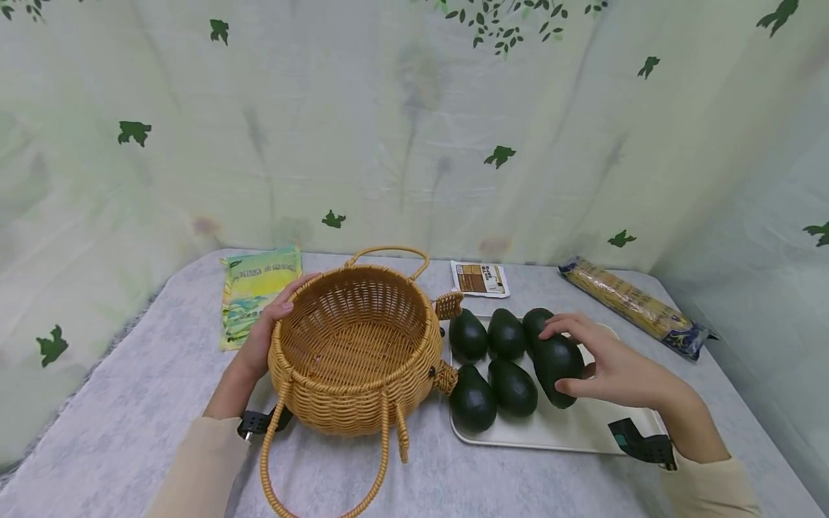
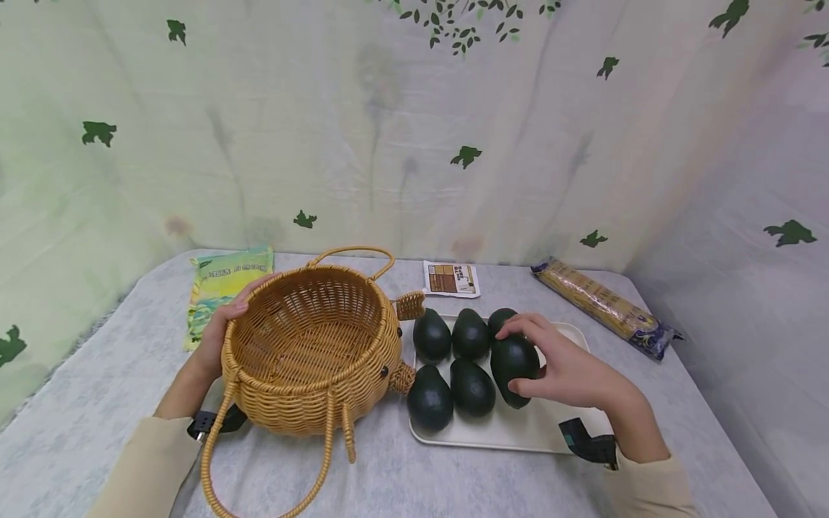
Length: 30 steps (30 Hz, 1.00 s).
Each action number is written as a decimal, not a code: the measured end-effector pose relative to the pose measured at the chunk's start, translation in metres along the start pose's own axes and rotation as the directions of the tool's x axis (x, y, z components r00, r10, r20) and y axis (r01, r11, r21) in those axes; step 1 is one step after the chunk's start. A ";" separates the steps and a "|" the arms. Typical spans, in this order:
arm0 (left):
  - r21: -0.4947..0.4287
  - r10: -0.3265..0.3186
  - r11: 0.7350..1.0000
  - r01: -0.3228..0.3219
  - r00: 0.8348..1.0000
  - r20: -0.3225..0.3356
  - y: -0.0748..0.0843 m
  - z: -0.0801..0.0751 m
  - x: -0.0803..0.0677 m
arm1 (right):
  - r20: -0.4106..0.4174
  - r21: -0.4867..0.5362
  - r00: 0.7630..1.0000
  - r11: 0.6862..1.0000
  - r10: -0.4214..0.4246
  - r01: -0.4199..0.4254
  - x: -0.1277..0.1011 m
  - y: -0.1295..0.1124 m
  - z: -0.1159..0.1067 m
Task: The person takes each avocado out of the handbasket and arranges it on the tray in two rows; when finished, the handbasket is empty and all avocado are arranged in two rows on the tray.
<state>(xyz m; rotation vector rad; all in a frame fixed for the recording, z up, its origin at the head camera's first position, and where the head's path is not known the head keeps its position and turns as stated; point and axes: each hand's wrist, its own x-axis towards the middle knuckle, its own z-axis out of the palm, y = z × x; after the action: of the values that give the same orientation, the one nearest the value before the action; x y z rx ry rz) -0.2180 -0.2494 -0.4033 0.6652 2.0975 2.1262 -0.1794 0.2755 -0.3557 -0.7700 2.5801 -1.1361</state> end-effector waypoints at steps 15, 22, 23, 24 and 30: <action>-0.004 0.006 1.000 -0.006 1.000 0.000 -0.003 0.000 -0.001 | 0.057 -0.206 0.997 0.978 0.056 -0.043 -0.001 0.003 0.008; -0.012 0.017 1.000 -0.017 1.000 0.006 -0.005 -0.001 0.000 | 0.101 -0.192 0.992 0.980 0.071 -0.051 0.000 0.003 0.008; -0.013 0.018 1.000 -0.018 1.000 0.007 -0.005 -0.001 0.000 | 0.105 -0.192 0.992 0.980 0.067 -0.046 0.000 0.003 0.007; -0.013 0.018 1.000 -0.018 1.000 0.009 -0.005 -0.001 -0.001 | 0.106 -0.194 0.992 0.980 0.067 -0.046 -0.001 0.003 0.007; -0.007 0.005 1.000 -0.005 1.000 0.007 -0.003 -0.001 -0.001 | 0.104 -0.153 0.990 0.985 0.098 -0.082 -0.003 0.002 0.003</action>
<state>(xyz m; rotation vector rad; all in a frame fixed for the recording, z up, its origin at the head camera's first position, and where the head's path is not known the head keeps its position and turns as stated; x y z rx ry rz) -0.2179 -0.2503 -0.4063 0.6768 2.0856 2.1292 -0.1764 0.2763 -0.3591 -0.7175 2.5982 -0.8580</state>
